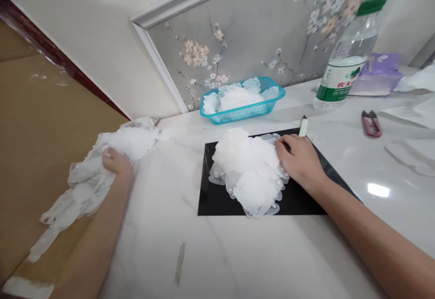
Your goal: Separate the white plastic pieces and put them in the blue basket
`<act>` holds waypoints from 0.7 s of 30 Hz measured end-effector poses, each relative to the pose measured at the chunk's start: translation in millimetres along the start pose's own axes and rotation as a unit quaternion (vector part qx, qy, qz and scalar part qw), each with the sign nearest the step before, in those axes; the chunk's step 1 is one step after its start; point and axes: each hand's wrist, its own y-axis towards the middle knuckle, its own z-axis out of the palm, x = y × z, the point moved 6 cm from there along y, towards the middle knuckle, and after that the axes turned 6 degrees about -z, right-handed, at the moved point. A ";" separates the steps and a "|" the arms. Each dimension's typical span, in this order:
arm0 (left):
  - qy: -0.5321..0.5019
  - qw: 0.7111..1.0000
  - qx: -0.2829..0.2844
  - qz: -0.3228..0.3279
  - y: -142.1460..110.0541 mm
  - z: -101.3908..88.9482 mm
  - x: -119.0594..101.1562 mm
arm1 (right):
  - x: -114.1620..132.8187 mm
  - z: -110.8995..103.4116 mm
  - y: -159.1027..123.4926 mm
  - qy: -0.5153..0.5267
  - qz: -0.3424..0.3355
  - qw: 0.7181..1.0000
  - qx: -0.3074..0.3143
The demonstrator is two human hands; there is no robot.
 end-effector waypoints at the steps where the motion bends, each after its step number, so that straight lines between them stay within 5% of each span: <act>1: -0.005 1.000 -0.021 -0.006 7.5 -10.8 -0.3 | 0.2 0.1 0.2 -0.001 0.000 1.000 0.000; 6: 0.047 0.997 -0.067 -0.009 43.4 -66.0 8.6 | 0.6 0.9 1.4 -0.002 0.008 1.000 0.005; 12: 0.182 0.979 0.090 -0.029 57.0 -57.5 44.2 | 0.1 0.4 0.4 -0.010 0.011 1.000 0.006; 21: 0.127 0.992 -0.021 0.002 54.6 -72.0 41.9 | 0.0 -0.6 -0.8 -0.011 0.023 1.000 0.010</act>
